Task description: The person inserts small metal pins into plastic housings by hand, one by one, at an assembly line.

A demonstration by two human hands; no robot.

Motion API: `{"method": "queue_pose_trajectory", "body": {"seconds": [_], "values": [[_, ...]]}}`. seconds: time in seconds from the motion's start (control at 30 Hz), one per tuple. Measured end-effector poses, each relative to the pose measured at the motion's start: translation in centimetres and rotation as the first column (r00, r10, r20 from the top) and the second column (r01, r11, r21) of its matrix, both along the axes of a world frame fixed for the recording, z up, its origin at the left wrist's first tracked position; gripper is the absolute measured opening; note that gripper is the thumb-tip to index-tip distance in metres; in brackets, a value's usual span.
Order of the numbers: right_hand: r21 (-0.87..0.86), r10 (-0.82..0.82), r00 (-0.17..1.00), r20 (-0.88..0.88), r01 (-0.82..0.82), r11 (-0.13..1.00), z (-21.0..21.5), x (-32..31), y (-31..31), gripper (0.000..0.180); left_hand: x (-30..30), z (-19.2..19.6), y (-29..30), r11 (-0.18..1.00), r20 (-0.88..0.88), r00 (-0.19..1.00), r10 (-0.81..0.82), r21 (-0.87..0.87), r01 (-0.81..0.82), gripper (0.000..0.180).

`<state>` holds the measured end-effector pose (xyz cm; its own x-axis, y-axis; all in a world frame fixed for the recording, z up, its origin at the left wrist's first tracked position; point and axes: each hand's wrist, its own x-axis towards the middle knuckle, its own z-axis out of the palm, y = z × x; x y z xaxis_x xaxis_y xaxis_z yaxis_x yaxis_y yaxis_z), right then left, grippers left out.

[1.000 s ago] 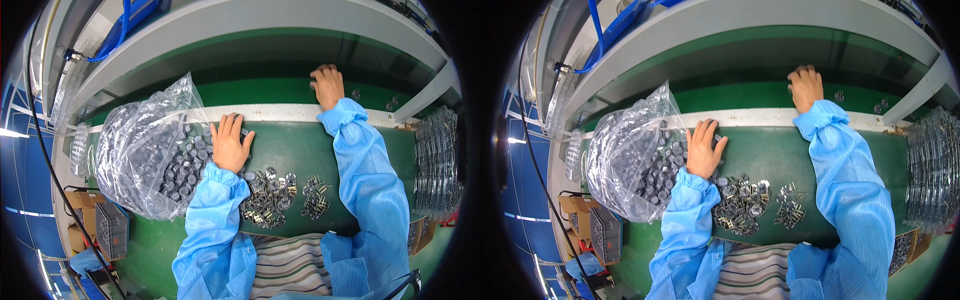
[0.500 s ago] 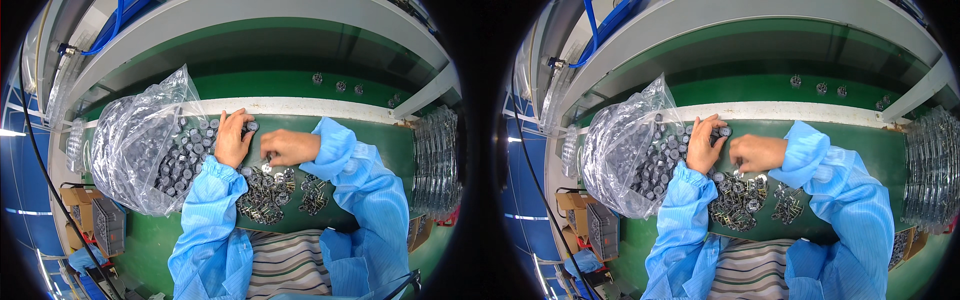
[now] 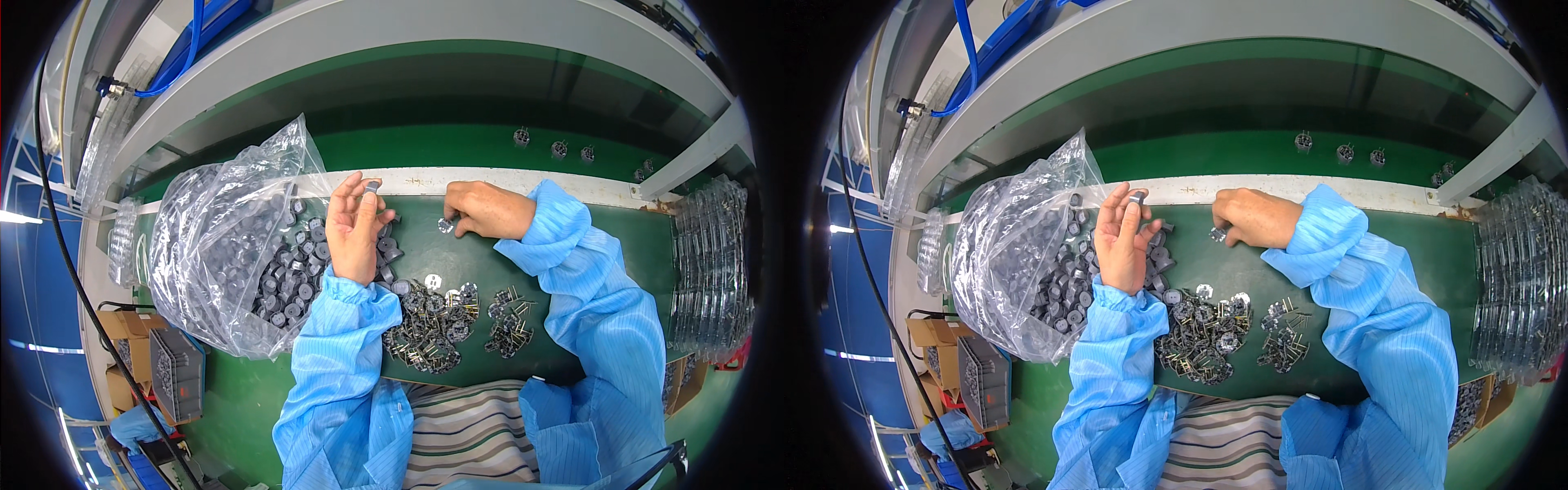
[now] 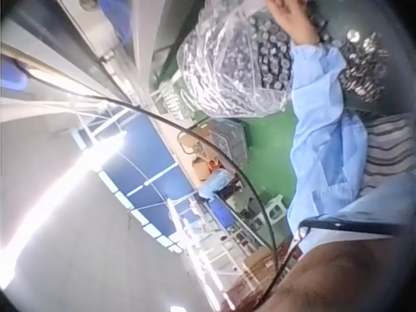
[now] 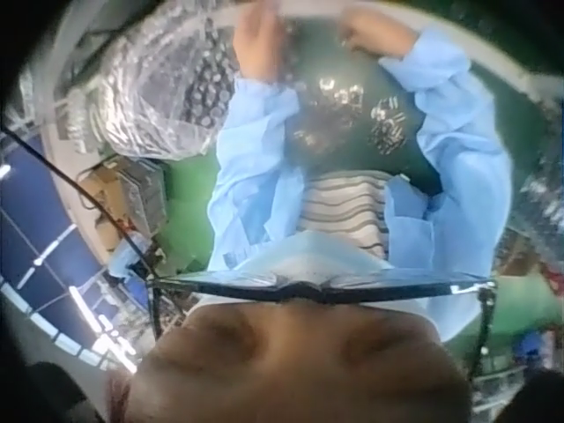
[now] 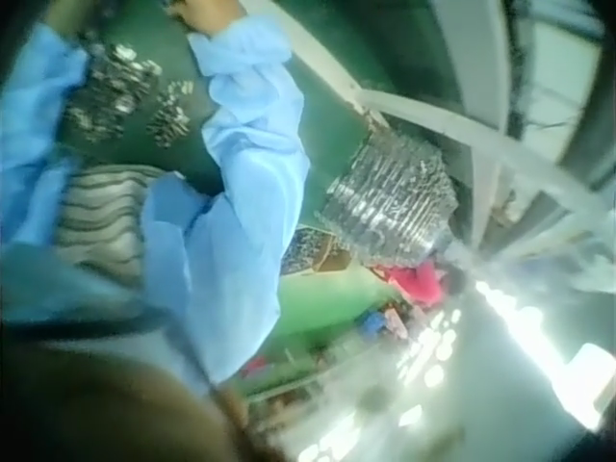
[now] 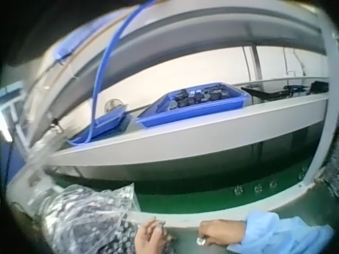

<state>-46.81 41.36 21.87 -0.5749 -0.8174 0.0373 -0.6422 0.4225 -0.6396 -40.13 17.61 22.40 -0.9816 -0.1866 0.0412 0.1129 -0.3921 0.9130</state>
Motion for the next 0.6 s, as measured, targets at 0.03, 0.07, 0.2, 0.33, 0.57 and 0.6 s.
{"method": "queue_pose_trajectory", "body": {"seconds": [0.03,0.07,0.2,0.33,0.57,0.6], "values": [[-0.023,-0.055,0.998,0.037,0.056,0.998,0.0,-0.1,-0.1,0.024,0.0,-0.3,-0.2,1.000,0.000,1.000,-0.001,0.000,0.001,0.043],[-0.024,-0.056,0.998,0.035,0.057,0.998,0.0,0.1,-0.3,0.024,-0.1,-0.4,-0.4,0.995,-0.015,0.999,-0.035,-0.091,0.033,0.045],[-0.108,-0.010,0.990,-0.138,-0.005,0.994,-1.2,0.6,-1.0,0.017,0.3,-1.6,0.4,0.901,-0.115,0.993,-0.037,-0.433,-0.016,0.038],[-0.169,-0.080,0.996,-0.029,0.074,0.983,-1.2,0.4,-0.8,0.010,0.7,-0.8,1.3,0.612,-0.281,0.959,-0.035,-0.765,-0.202,0.035],[-0.572,-0.198,0.980,0.024,0.176,0.801,0.3,1.8,-2.5,0.015,0.8,-2.2,1.5,0.653,-0.231,0.965,-0.125,-0.751,-0.095,0.038],[-0.541,-0.253,0.962,-0.098,0.162,0.825,0.4,2.0,-2.7,0.017,0.8,-2.3,1.5,0.662,-0.214,0.966,-0.141,-0.746,-0.069,0.038]]}}
